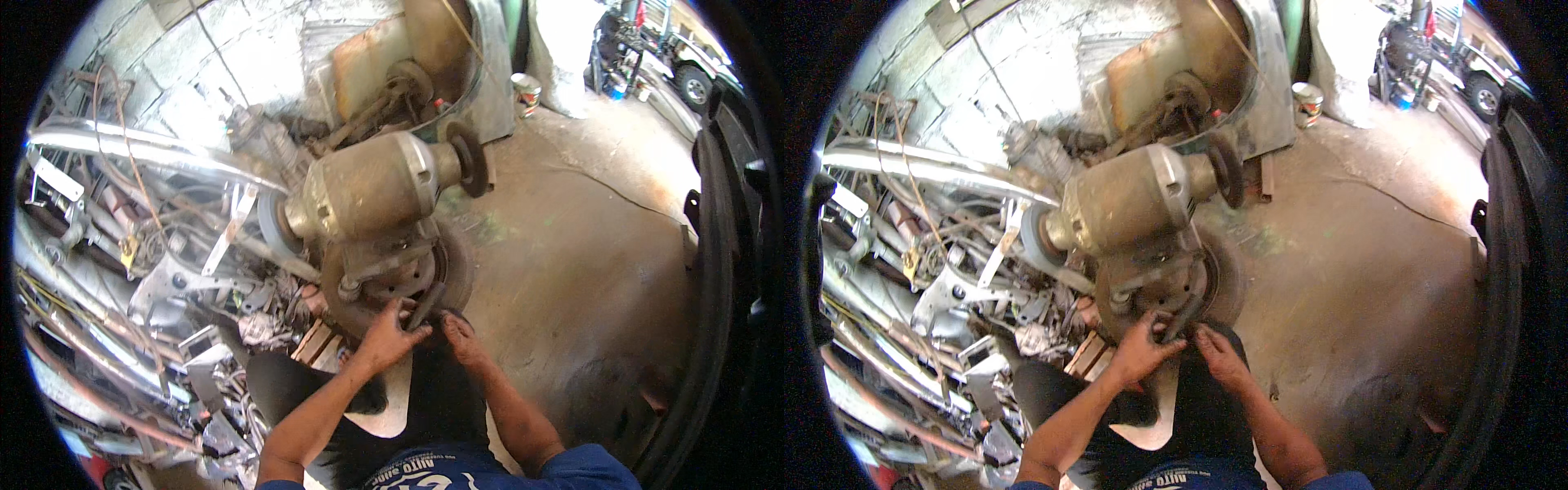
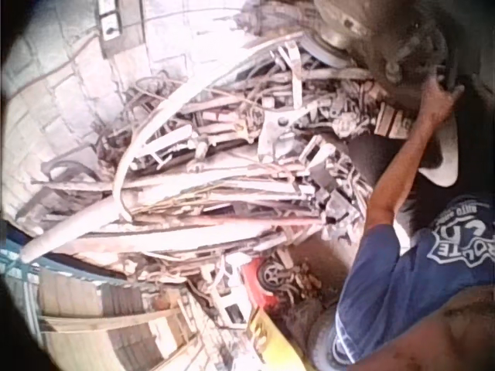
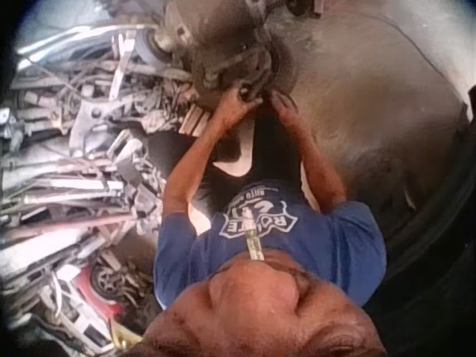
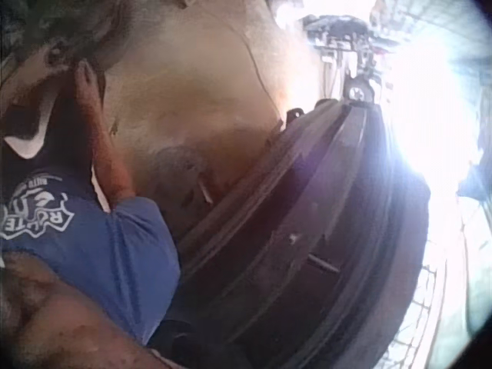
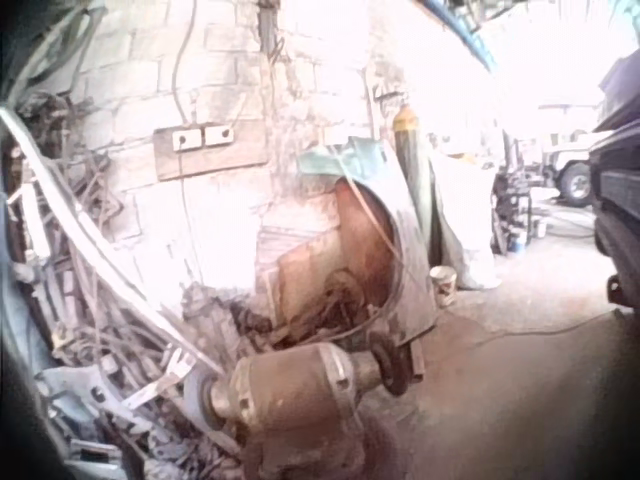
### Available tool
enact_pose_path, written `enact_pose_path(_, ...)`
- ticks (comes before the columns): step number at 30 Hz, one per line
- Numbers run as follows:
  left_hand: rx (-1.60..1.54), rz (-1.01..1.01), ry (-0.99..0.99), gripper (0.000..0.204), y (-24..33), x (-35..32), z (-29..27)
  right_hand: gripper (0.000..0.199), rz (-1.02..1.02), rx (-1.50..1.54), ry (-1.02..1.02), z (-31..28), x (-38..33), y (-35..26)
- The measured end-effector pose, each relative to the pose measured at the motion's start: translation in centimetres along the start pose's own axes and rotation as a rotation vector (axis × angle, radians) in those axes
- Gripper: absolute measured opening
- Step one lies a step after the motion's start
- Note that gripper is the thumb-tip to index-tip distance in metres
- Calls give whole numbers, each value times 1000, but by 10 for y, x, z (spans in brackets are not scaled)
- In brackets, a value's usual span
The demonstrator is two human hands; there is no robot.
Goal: The person washes a metal part at a sink, then walks through an auto repair shop and uses a bench grinder to smooth the metal part. The person holds the part with both hands and rotates it against the grinding wheel.
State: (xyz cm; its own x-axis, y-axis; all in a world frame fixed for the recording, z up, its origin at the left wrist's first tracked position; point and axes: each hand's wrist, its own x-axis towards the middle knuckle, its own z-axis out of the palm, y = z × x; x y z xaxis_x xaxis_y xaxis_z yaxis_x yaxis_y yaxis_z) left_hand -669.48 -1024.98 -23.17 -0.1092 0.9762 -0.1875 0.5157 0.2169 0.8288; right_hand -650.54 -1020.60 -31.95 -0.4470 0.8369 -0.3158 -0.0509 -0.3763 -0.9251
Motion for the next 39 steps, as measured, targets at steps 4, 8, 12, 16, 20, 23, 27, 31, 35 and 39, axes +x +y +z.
enact_pose_path(4,-124,-50,-68,68,4,31,21,52,61,471,83,16,15,-22)
enact_pose_path(8,-204,136,-36,64,7,66,37,53,-7,448,197,1,41,-42)
enact_pose_path(12,-280,200,41,62,19,90,52,47,-204,379,401,1,69,-64)
enact_pose_path(16,-192,247,167,58,32,105,62,40,-268,377,473,3,84,-78)
enact_pose_path(20,56,130,65,48,39,118,54,38,-348,291,549,-1,94,-89)
enact_pose_path(23,3,149,34,44,45,129,48,37,-314,248,616,-3,100,-99)
enact_pose_path(27,-151,266,40,52,50,142,48,37,-239,590,294,-5,100,-110)
enact_pose_path(31,-279,338,52,52,44,146,51,36,-308,450,246,-4,101,-115)
enact_pose_path(35,-299,345,27,48,37,152,49,33,-298,358,294,-3,108,-116)
enact_pose_path(39,-362,401,58,46,35,153,49,31,-316,316,327,0,109,-120)
